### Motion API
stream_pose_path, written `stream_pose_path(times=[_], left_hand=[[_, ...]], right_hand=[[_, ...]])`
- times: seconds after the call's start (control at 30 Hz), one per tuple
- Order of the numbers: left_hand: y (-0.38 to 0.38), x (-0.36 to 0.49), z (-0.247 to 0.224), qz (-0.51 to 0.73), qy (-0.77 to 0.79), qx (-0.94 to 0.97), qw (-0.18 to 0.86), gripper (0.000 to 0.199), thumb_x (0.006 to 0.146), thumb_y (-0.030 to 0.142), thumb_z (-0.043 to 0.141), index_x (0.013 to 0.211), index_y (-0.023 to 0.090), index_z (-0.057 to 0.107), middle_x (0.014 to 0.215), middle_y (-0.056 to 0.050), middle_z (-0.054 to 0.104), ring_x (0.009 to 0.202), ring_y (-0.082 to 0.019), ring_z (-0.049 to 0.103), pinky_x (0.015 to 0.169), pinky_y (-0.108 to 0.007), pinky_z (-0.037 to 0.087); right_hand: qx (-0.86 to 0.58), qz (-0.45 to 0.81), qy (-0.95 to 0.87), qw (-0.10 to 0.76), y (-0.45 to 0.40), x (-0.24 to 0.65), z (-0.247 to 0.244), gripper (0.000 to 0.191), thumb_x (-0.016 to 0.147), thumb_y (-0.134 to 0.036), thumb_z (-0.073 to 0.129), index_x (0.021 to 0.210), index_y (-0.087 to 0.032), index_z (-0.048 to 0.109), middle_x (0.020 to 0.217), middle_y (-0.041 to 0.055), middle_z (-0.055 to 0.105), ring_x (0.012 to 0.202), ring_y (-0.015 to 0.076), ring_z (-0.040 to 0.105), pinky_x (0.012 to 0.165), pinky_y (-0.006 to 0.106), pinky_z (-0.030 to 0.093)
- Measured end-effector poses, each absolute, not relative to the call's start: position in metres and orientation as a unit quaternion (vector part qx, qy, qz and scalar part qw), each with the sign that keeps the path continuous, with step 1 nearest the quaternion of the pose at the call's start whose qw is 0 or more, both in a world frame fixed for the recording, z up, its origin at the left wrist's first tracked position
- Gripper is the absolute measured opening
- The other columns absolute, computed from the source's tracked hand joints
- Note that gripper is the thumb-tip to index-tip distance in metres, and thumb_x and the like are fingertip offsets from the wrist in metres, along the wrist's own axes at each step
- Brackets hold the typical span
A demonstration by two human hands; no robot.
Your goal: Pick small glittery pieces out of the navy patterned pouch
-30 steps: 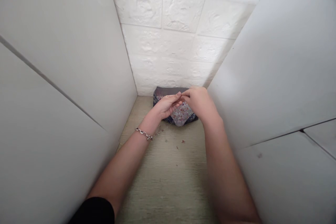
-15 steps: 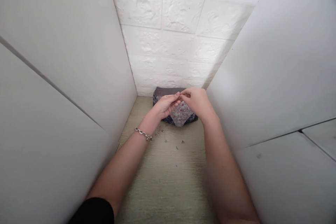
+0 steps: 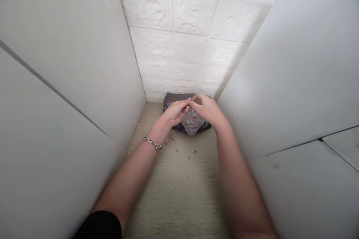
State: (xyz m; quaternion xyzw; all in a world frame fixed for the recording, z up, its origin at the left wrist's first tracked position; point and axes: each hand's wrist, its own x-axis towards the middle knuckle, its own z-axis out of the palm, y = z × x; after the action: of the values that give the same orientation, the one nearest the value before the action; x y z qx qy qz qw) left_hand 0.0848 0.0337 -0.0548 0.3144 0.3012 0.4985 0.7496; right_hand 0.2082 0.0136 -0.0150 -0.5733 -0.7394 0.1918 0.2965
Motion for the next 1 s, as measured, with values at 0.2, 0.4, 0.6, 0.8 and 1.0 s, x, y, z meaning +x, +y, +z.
stream_pose_path(times=[0.2,0.4,0.6,0.8,1.0], left_hand=[[0.032,0.086,-0.053,0.504,0.301,0.314,0.746,0.013,0.074,0.011,0.051,0.063,0.008,0.057,0.051,0.001,0.053,0.042,0.0,0.047,0.042,-0.007,0.039],[0.029,0.089,-0.048,0.525,0.31,0.26,0.749,0.014,0.075,0.014,0.051,0.063,0.008,0.056,0.057,-0.002,0.056,0.045,-0.001,0.049,0.044,-0.007,0.042],[0.029,0.091,-0.042,0.594,0.314,0.11,0.733,0.016,0.077,0.009,0.045,0.062,0.008,0.05,0.057,-0.002,0.054,0.051,-0.003,0.053,0.05,-0.009,0.046],[0.03,0.091,-0.04,0.61,0.308,0.072,0.727,0.016,0.072,-0.002,0.039,0.069,0.006,0.053,0.064,-0.006,0.056,0.061,-0.006,0.057,0.058,-0.01,0.049],[0.028,0.091,-0.037,0.571,0.301,0.095,0.758,0.015,0.073,-0.001,0.041,0.075,0.004,0.055,0.067,-0.007,0.059,0.061,-0.005,0.057,0.056,-0.008,0.048]], right_hand=[[-0.572,0.226,-0.726,0.309,0.014,0.208,-0.015,0.021,0.07,-0.033,0.038,0.066,-0.018,0.051,0.066,-0.0002,0.055,0.061,0.0101,0.044,0.056,0.023,0.03],[-0.58,0.317,-0.606,0.443,0.02,0.207,-0.018,0.012,0.067,-0.025,0.035,0.059,-0.018,0.04,0.052,-0.0036,0.037,0.048,0.0064,0.032,0.045,0.02,0.024],[-0.504,0.542,-0.41,0.533,0.016,0.207,-0.008,0.011,0.064,-0.025,0.037,0.061,-0.021,0.028,0.044,-0.0088,0.016,0.034,0.004,0.009,0.033,0.02,0.006],[-0.462,0.523,-0.389,0.601,0.019,0.21,-0.01,0.011,0.063,-0.027,0.042,0.064,-0.02,0.034,0.046,-0.0087,0.019,0.035,0.0038,0.013,0.032,0.018,0.013],[-0.488,0.399,-0.479,0.61,0.026,0.216,-0.014,0.019,0.065,-0.032,0.038,0.075,-0.019,0.045,0.094,0.0035,0.054,0.067,0.0074,0.048,0.053,0.019,0.039]])
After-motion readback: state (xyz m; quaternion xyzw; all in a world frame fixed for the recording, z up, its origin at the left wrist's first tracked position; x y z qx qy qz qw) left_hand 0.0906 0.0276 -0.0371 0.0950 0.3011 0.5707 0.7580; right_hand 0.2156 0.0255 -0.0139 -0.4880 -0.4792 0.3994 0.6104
